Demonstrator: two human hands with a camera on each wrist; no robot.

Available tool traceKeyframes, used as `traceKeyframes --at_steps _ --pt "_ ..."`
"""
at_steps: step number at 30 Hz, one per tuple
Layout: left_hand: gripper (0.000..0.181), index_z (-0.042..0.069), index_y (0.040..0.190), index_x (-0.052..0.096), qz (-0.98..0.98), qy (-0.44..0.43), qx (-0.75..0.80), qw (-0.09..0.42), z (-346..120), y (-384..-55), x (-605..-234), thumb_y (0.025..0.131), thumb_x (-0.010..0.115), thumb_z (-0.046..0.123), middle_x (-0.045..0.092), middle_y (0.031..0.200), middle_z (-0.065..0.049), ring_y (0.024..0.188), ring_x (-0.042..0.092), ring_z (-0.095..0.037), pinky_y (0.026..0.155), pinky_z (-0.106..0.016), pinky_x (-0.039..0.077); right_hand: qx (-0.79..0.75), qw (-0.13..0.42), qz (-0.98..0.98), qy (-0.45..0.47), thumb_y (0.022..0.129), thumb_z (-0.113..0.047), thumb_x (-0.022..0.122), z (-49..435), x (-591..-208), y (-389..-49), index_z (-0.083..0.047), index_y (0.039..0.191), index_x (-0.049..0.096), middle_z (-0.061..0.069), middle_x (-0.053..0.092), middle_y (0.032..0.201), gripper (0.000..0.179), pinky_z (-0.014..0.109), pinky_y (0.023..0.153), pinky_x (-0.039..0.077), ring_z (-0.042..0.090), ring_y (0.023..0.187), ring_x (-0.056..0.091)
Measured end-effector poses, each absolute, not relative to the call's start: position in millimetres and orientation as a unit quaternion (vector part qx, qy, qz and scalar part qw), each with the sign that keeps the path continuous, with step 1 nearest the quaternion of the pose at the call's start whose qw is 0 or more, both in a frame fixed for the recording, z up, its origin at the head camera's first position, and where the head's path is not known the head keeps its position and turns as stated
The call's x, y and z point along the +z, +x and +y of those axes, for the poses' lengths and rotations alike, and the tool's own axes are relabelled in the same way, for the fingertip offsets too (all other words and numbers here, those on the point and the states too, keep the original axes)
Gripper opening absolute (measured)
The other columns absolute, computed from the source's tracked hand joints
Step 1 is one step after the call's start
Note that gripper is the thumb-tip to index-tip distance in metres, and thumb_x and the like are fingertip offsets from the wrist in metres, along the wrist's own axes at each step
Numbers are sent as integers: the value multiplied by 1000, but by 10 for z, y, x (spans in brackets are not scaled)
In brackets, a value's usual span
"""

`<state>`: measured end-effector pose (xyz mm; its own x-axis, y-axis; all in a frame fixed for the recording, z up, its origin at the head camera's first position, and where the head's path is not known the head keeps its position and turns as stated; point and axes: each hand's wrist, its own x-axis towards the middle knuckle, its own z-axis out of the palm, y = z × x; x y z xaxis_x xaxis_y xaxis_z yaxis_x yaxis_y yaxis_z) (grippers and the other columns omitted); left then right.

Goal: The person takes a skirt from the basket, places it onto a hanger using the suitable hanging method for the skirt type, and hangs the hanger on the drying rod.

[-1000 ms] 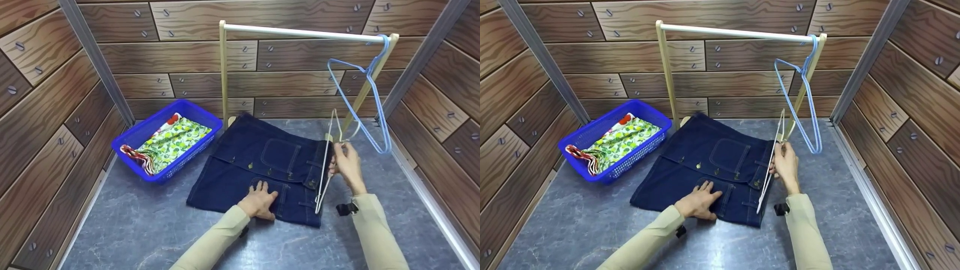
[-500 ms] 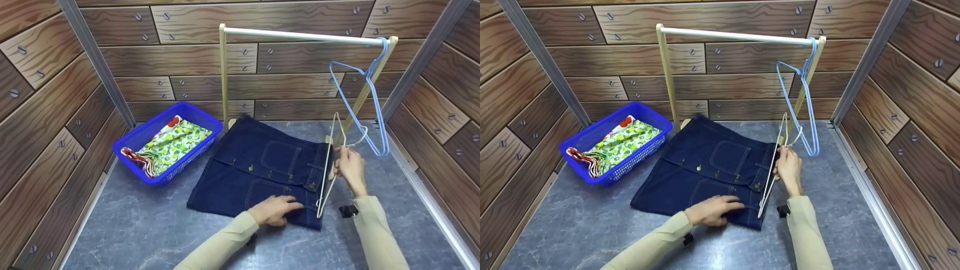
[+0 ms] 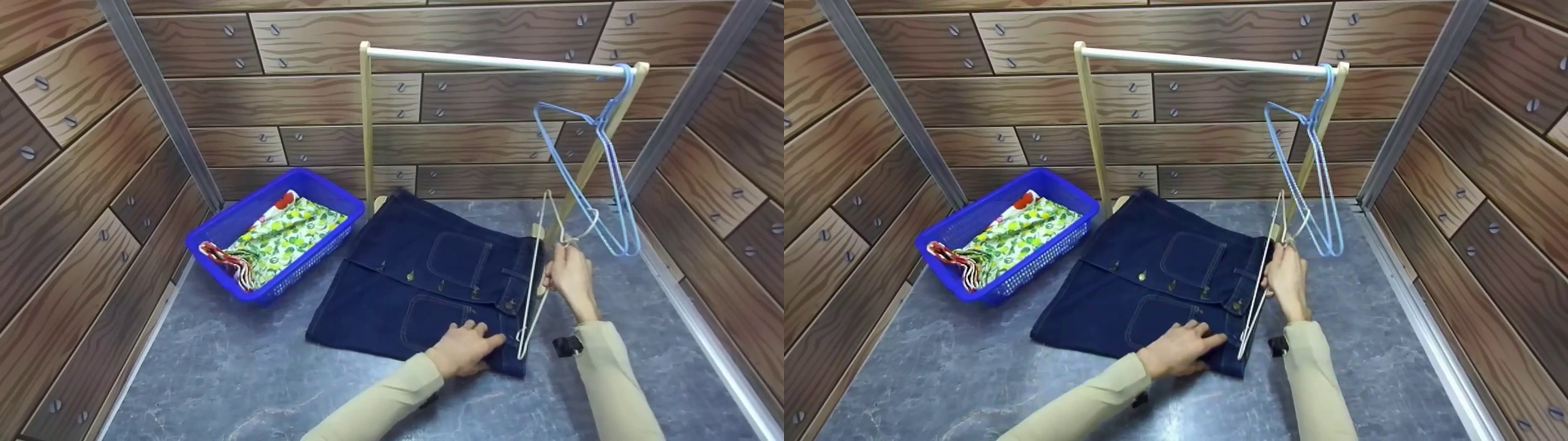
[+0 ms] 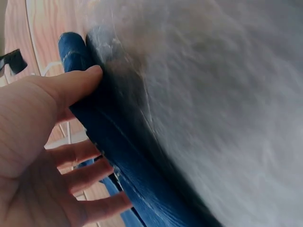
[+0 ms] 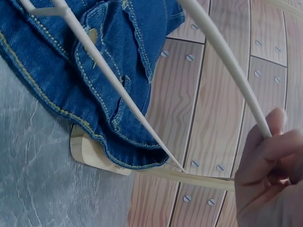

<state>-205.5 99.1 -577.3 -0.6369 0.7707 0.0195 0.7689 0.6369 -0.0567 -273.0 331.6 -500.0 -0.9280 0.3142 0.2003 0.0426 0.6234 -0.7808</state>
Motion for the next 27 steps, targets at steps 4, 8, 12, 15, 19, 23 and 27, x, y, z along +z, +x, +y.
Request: traceKeyframes --at_steps 4,8,12,15,19,23,27 --pt "55 40 138 48 -910 -412 33 28 1048 -2029 -5796 88 69 48 59 123 2 110 57 -20 83 -44 55 460 148 -870 -103 105 -22 29 3314 -4984 -2734 1 149 33 -3 59 54 50 33 37 50 6 34 54" --pt "51 44 138 48 -917 -394 41 44 1093 -2012 -5815 91 65 47 59 121 2 108 55 -19 80 -44 54 451 150 -869 -135 105 -34 31 3337 -4941 -2744 -3 137 50 0 59 54 48 30 45 51 8 37 53" --pt "46 50 139 47 -925 -374 48 50 1146 -2005 -5839 95 59 44 58 120 2 108 54 -20 79 -45 53 418 149 -881 -162 104 -49 25 3369 -4910 -2759 -2 123 61 0 57 54 62 27 52 46 9 39 53" --pt "41 51 136 49 -934 -355 33 35 1177 -2034 -5837 98 54 36 59 119 2 109 54 -20 80 -46 53 426 150 -877 -162 104 -48 24 3382 -4906 -2765 -4 125 63 -4 55 49 63 26 45 45 8 36 53" --pt "35 46 132 52 -946 -320 -55 2 1161 -2152 -5792 101 49 31 66 114 2 104 62 -20 76 -44 54 450 185 -864 -126 106 -41 29 3376 -4899 -2761 -9 135 58 -9 54 45 53 23 36 44 4 34 52" --pt "33 33 135 54 -935 -300 -188 2 1070 -2307 -5731 103 46 27 72 109 0 92 71 -19 71 -37 58 440 223 -866 -77 107 -36 31 3356 -4917 -2762 -8 142 51 0 62 55 49 23 36 47 1 35 53" --pt "33 21 135 56 -912 -270 -310 1 967 -2431 -5698 103 48 20 74 106 -3 81 71 -15 71 -29 58 376 251 -889 -69 107 -31 34 3362 -4969 -2775 -2 143 47 12 71 70 49 24 48 49 5 44 60"
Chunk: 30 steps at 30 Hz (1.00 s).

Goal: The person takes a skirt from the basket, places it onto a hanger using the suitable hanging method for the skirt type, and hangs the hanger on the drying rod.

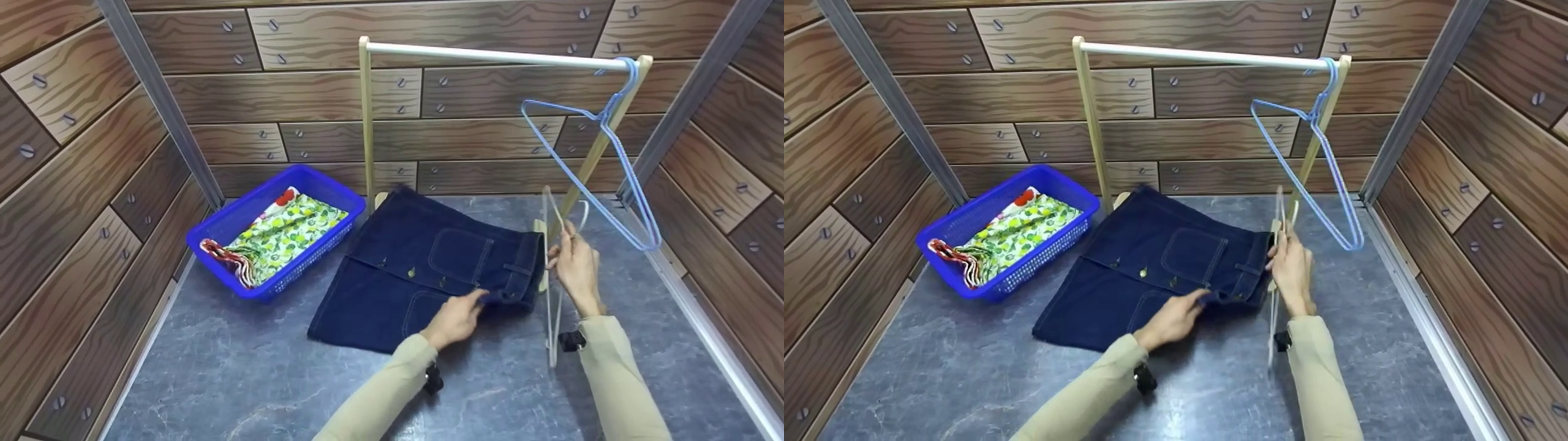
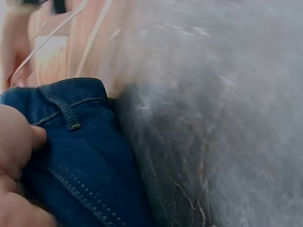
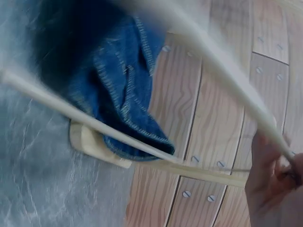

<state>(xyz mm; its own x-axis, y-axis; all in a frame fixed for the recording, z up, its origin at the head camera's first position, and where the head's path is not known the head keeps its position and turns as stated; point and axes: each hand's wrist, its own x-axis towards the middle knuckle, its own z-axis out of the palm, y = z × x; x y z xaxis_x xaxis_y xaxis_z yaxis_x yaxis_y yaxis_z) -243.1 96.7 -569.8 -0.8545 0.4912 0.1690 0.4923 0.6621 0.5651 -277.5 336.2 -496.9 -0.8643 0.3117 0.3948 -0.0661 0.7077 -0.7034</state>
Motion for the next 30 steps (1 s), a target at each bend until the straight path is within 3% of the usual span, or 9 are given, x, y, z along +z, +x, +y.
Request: traceKeyframes --at_steps 4,6,8,10,14,20,26,28,30 --pt "31 20 133 58 -890 -220 -400 7 885 -2497 -5714 104 45 19 73 109 -4 78 65 -10 77 -30 56 313 256 -909 -103 106 -33 33 3393 -4995 -2768 -3 115 70 16 75 85 48 45 71 50 33 72 70" --pt "31 22 132 58 -878 -197 -436 6 850 -2514 -5722 105 44 20 73 110 -4 78 62 -10 80 -31 55 302 232 -916 -123 105 -37 30 3408 -4987 -2754 -7 94 75 17 75 88 55 55 73 48 44 85 67" --pt "31 26 132 58 -868 -174 -464 3 816 -2521 -5727 105 42 22 72 111 -3 84 63 -10 83 -32 55 298 204 -923 -131 104 -40 27 3421 -4981 -2746 -10 80 74 18 74 90 61 57 74 47 48 91 65" --pt "31 28 132 58 -860 -152 -487 -7 793 -2518 -5730 106 40 26 72 113 -3 92 65 -9 87 -32 54 299 183 -927 -134 104 -41 27 3425 -4976 -2735 -11 78 74 17 74 84 62 54 72 48 47 92 65" --pt "30 31 129 58 -848 -117 -517 -20 769 -2498 -5737 106 39 31 69 120 -1 111 63 -12 94 -34 52 307 179 -928 -111 104 -34 30 3405 -4984 -2737 -8 79 73 14 74 77 56 43 66 50 37 79 70" --pt "30 31 129 58 -855 -119 -504 -24 764 -2493 -5713 106 38 32 68 125 1 119 62 -16 96 -36 52 334 162 -925 -84 106 -28 32 3406 -4963 -2775 0 95 69 2 70 62 48 16 51 45 1 46 61" --pt "36 39 139 51 -865 -144 -480 -40 759 -2471 -5695 104 42 38 64 132 3 120 61 -16 99 -36 50 380 112 -915 -76 107 -30 29 3461 -4932 -2744 9 118 60 8 71 64 51 22 40 47 6 44 63" --pt "40 45 143 44 -860 -150 -483 -65 753 -2447 -5697 103 43 42 65 131 -1 101 68 -19 97 -36 50 390 102 -912 -76 107 -30 29 3468 -4944 -2723 10 119 59 8 70 63 51 25 38 48 8 43 63" --pt "45 50 145 37 -858 -159 -481 -82 754 -2416 -5701 101 47 46 62 135 -2 94 66 -15 97 -35 50 397 96 -909 -81 107 -31 29 3465 -4963 -2697 10 119 59 5 69 62 52 28 38 49 9 43 63"
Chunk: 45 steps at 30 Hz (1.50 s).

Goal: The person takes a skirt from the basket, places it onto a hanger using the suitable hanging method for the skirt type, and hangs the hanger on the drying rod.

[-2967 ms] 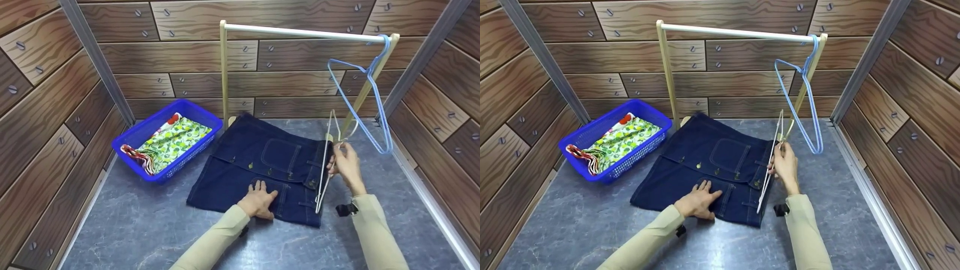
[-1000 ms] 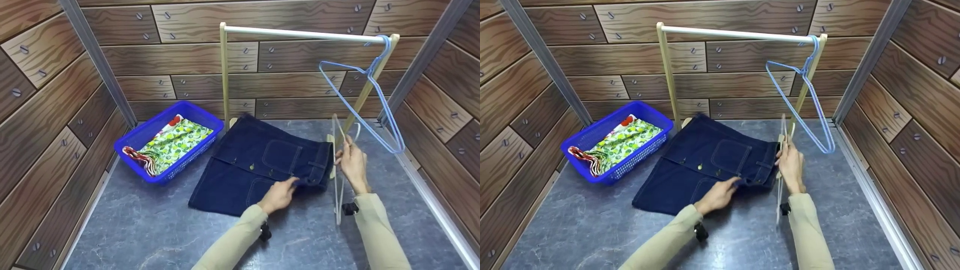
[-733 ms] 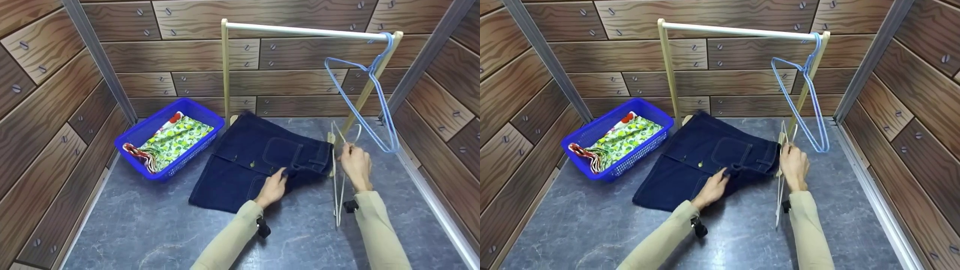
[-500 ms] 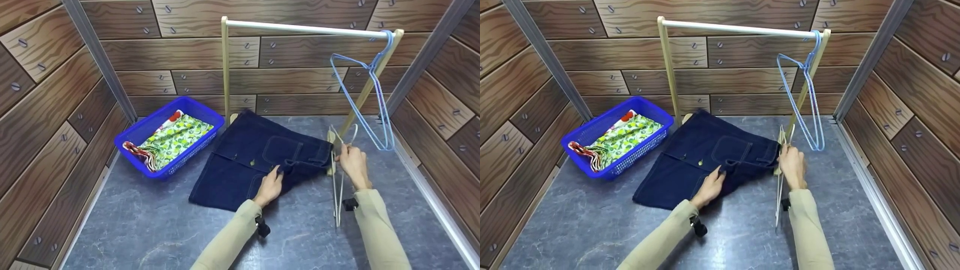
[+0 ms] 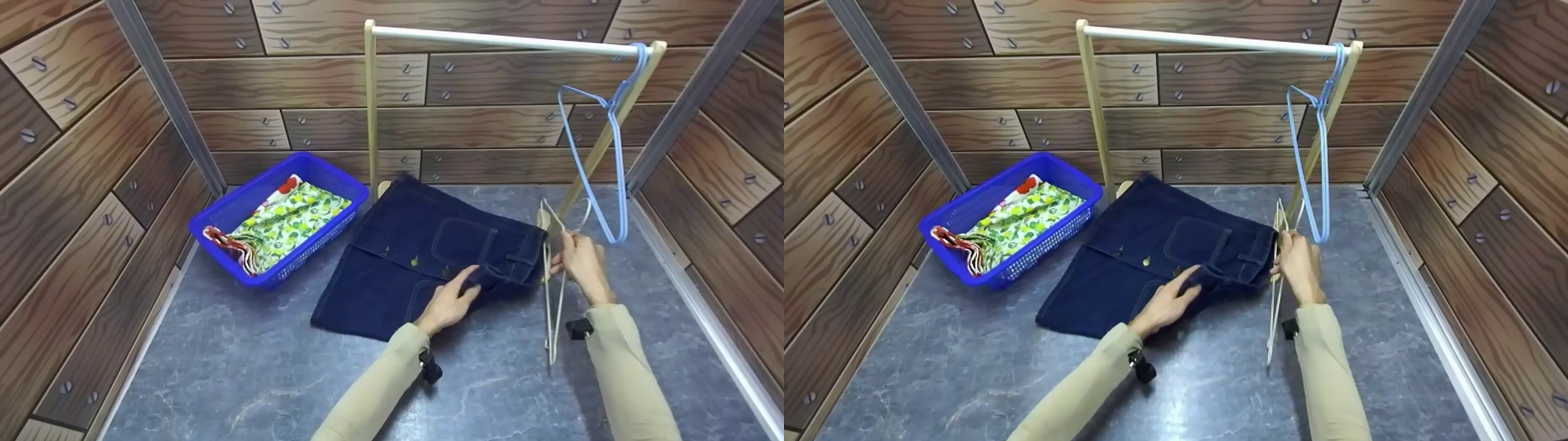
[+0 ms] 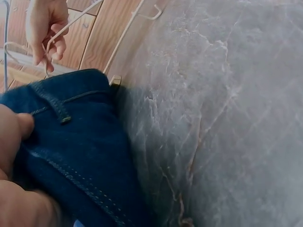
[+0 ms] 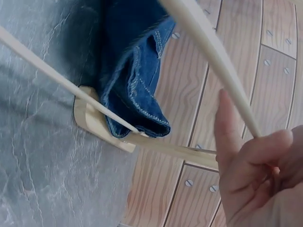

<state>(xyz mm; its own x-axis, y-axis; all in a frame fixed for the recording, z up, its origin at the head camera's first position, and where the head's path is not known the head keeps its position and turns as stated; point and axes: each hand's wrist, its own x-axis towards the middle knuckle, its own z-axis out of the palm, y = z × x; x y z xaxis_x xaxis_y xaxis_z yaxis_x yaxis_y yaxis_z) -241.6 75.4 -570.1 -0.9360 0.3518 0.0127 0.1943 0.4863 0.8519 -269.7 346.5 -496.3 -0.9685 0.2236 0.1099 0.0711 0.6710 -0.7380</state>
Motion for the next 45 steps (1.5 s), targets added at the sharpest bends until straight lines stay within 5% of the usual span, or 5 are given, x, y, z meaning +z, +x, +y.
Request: traceKeyframes --at_steps 10,17,24,32,45 --pt "48 29 145 47 881 287 376 22 864 -2332 -5690 99 57 30 63 133 0 118 62 -12 100 -26 49 434 81 -891 -109 107 -36 28 3447 -4992 -2691 11 132 52 -6 61 54 58 28 38 50 7 37 57" --pt "37 27 134 56 896 290 334 27 910 -2308 -5650 97 57 23 68 115 -1 96 63 -9 81 -24 53 426 114 -890 -114 106 -39 28 3406 -4972 -2731 7 100 62 -10 60 50 57 27 38 50 5 34 55" --pt "45 26 143 49 904 325 276 7 985 -2256 -5648 99 57 24 66 125 -7 113 64 -16 90 -33 55 456 115 -873 -126 106 -41 29 3366 -4977 -2731 7 90 61 -8 61 50 60 25 39 51 5 36 57" --pt "38 18 138 54 873 227 431 -1 908 -2402 -5691 101 48 12 71 114 -7 73 60 -8 81 -25 53 400 165 -895 -107 107 -35 30 3373 -4956 -2752 6 97 65 -8 60 50 55 24 34 46 4 32 53" --pt "42 17 145 46 743 19 669 -19 699 -2602 -5647 104 40 13 47 150 -6 140 41 -25 115 -42 34 363 186 -909 -82 106 -28 30 3351 -4950 -2766 3 113 63 19 66 63 45 26 32 45 3 31 51"
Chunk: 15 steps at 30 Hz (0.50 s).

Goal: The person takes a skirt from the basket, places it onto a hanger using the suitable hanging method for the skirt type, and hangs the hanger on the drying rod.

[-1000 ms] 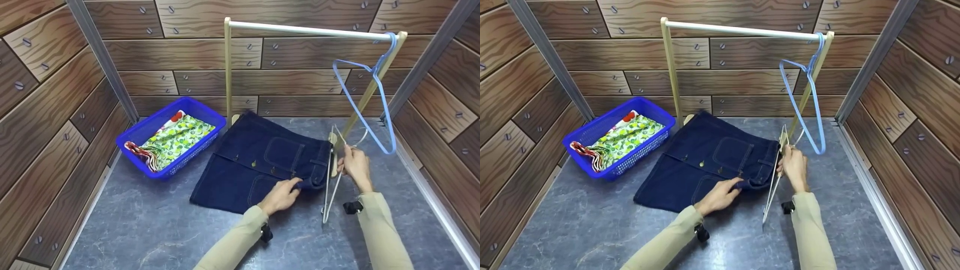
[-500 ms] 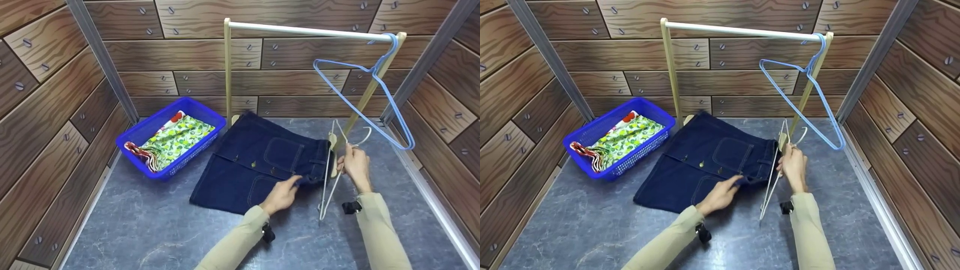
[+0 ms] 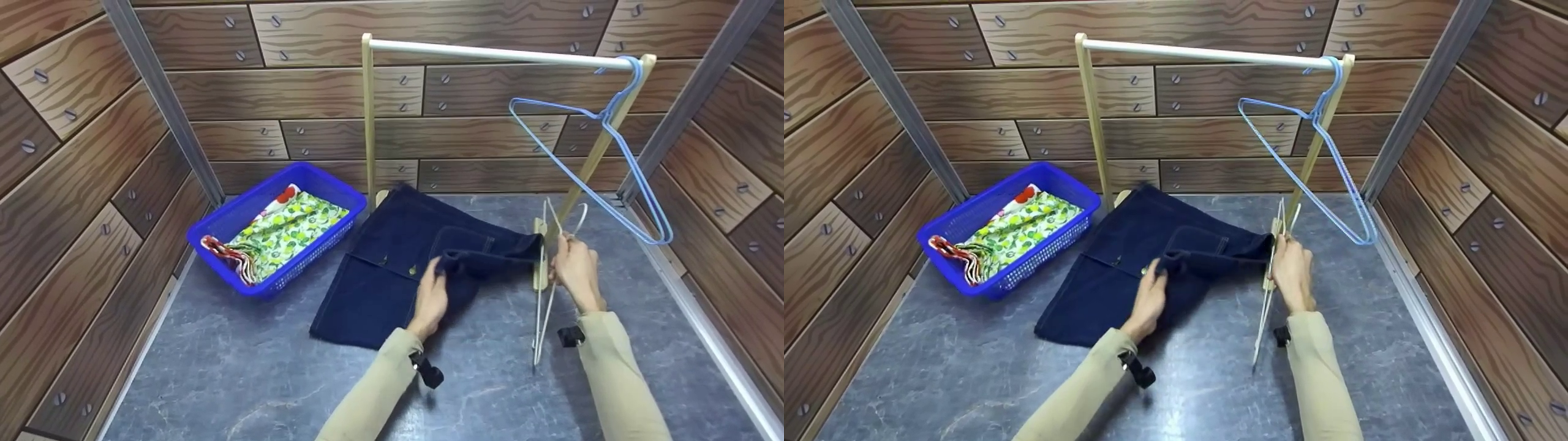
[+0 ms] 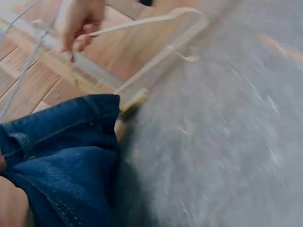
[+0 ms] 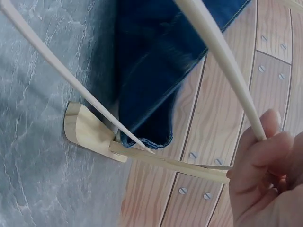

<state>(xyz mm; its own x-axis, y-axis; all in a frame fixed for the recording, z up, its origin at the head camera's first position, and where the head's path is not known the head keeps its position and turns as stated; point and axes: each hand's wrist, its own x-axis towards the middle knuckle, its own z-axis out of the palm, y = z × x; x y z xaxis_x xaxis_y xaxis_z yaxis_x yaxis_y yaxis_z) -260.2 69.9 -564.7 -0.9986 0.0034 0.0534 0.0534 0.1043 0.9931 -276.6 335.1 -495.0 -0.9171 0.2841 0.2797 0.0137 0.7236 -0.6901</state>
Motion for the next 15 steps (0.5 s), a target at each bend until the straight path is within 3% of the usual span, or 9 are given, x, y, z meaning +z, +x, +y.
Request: traceKeyframes --at_steps 7,15 --pt "38 22 143 48 -694 -2 -718 54 583 -2656 -5600 106 38 21 49 148 -1 145 33 -23 122 -44 18 373 160 -910 -81 106 -28 34 3355 -4996 -2783 2 95 62 8 62 56 43 31 34 48 7 33 53" --pt "41 18 142 50 -752 -115 -645 71 668 -2560 -5661 102 42 8 54 144 -1 135 47 -18 113 -35 37 442 102 -886 -93 106 -37 34 3239 -5084 -2824 7 88 61 -3 60 53 54 38 42 54 8 37 58"
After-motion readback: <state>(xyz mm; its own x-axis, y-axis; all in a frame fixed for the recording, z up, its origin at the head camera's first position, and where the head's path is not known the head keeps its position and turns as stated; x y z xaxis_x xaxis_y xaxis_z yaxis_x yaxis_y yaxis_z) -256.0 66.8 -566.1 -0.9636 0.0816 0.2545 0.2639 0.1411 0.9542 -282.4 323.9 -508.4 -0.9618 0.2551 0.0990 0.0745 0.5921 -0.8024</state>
